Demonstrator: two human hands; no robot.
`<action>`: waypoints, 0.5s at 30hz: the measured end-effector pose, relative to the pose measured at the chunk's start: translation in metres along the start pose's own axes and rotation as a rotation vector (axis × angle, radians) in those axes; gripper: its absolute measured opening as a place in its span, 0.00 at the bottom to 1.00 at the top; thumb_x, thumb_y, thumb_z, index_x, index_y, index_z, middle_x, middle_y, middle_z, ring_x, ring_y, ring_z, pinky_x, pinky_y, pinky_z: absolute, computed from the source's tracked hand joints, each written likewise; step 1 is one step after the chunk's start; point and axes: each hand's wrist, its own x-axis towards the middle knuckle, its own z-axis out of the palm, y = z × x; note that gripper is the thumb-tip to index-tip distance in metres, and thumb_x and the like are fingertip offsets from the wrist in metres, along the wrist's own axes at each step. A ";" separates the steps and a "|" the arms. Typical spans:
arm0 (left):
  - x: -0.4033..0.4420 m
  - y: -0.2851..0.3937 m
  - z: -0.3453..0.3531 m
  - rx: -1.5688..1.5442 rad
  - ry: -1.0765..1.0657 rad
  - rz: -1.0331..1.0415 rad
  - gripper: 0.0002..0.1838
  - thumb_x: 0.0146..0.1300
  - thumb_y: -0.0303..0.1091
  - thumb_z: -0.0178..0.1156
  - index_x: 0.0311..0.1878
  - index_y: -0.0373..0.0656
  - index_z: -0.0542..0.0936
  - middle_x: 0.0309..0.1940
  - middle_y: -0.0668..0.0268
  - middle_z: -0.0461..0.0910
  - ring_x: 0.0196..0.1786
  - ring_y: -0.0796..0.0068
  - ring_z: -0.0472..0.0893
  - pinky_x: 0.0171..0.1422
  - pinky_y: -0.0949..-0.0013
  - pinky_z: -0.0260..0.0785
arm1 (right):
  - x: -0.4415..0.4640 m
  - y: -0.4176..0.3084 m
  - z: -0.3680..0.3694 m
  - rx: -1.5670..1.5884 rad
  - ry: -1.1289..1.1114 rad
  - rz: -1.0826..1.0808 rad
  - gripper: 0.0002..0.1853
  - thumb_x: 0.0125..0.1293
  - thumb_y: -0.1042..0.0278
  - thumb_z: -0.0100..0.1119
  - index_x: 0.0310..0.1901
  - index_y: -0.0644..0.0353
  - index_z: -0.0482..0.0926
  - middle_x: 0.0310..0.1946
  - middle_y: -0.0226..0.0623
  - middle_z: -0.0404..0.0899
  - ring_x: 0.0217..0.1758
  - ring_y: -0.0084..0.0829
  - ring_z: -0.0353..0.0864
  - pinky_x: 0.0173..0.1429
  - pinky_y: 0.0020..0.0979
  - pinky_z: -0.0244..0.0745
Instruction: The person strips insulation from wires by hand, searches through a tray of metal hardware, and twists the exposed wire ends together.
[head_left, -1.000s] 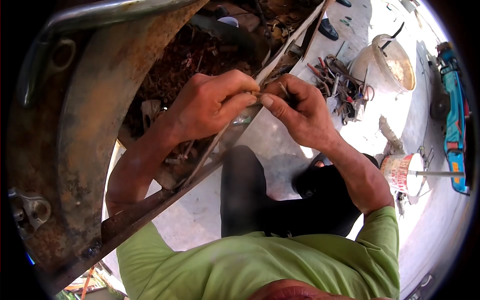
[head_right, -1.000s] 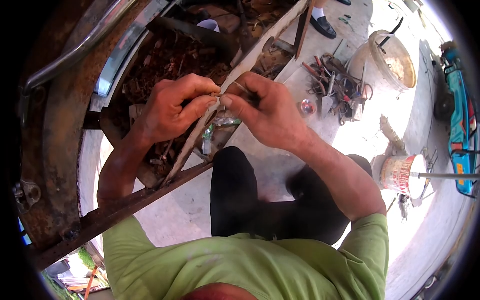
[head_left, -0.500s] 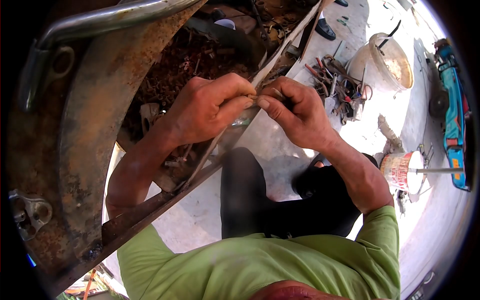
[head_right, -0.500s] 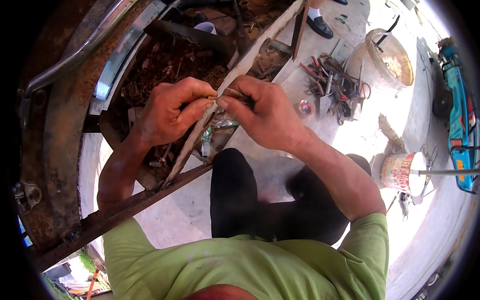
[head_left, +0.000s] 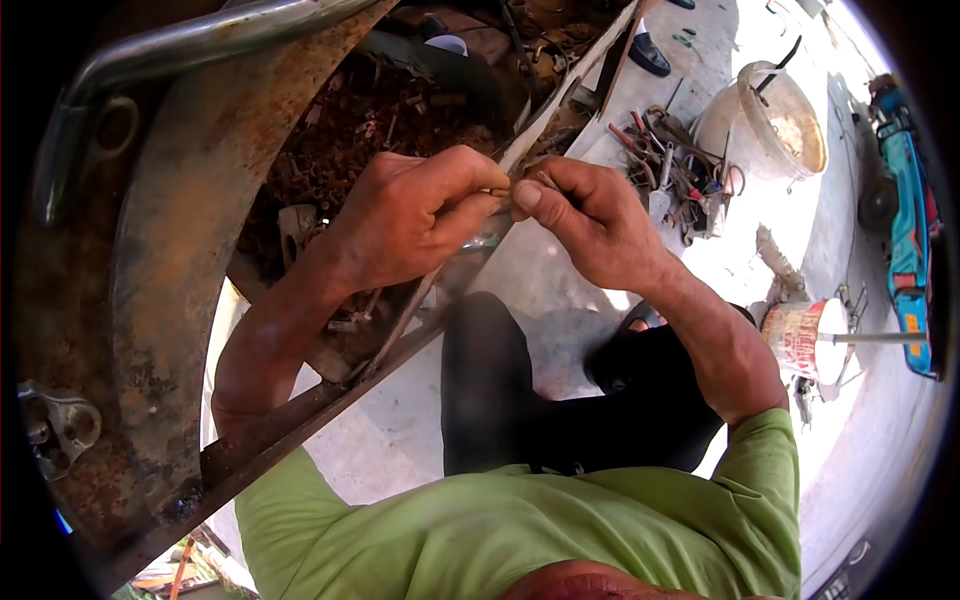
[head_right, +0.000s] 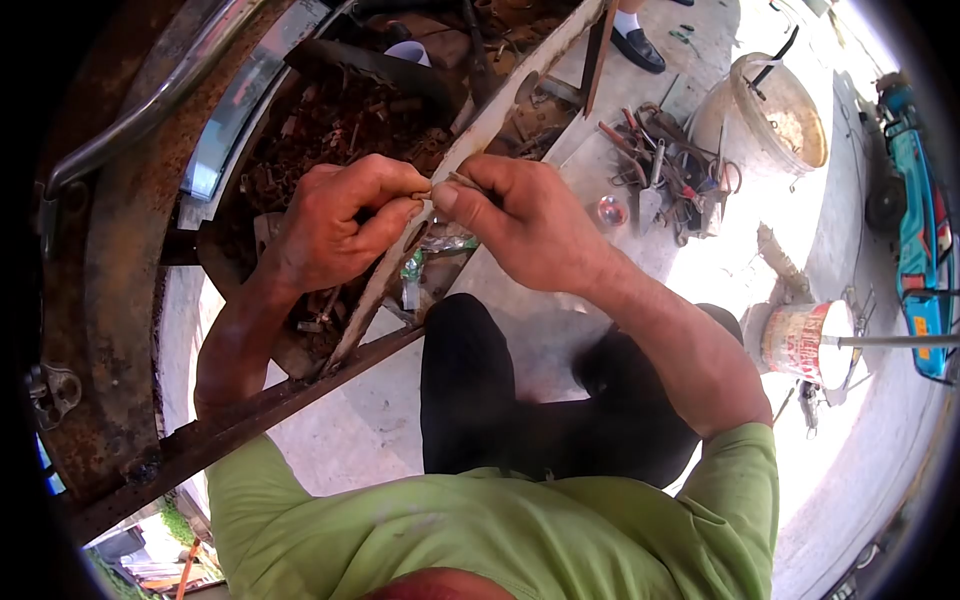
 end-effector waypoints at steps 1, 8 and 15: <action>0.001 -0.001 0.001 0.007 0.008 0.016 0.05 0.64 0.25 0.66 0.42 0.39 0.81 0.25 0.62 0.83 0.24 0.74 0.84 0.27 0.70 0.74 | 0.000 0.002 0.000 0.029 -0.011 0.007 0.18 0.75 0.58 0.59 0.37 0.68 0.82 0.24 0.38 0.76 0.27 0.24 0.72 0.33 0.33 0.70; -0.001 -0.003 -0.004 0.082 -0.087 0.030 0.09 0.63 0.20 0.65 0.46 0.37 0.81 0.32 0.61 0.85 0.31 0.69 0.87 0.34 0.68 0.77 | 0.001 -0.004 -0.001 0.164 -0.065 0.159 0.17 0.74 0.57 0.62 0.36 0.66 0.81 0.24 0.27 0.74 0.28 0.17 0.69 0.32 0.27 0.67; -0.002 -0.005 -0.003 0.102 -0.088 0.012 0.08 0.63 0.20 0.65 0.45 0.37 0.81 0.31 0.61 0.85 0.31 0.69 0.87 0.34 0.69 0.76 | 0.000 -0.001 -0.001 0.146 -0.040 0.128 0.14 0.73 0.59 0.64 0.39 0.65 0.81 0.24 0.24 0.72 0.27 0.16 0.66 0.31 0.25 0.65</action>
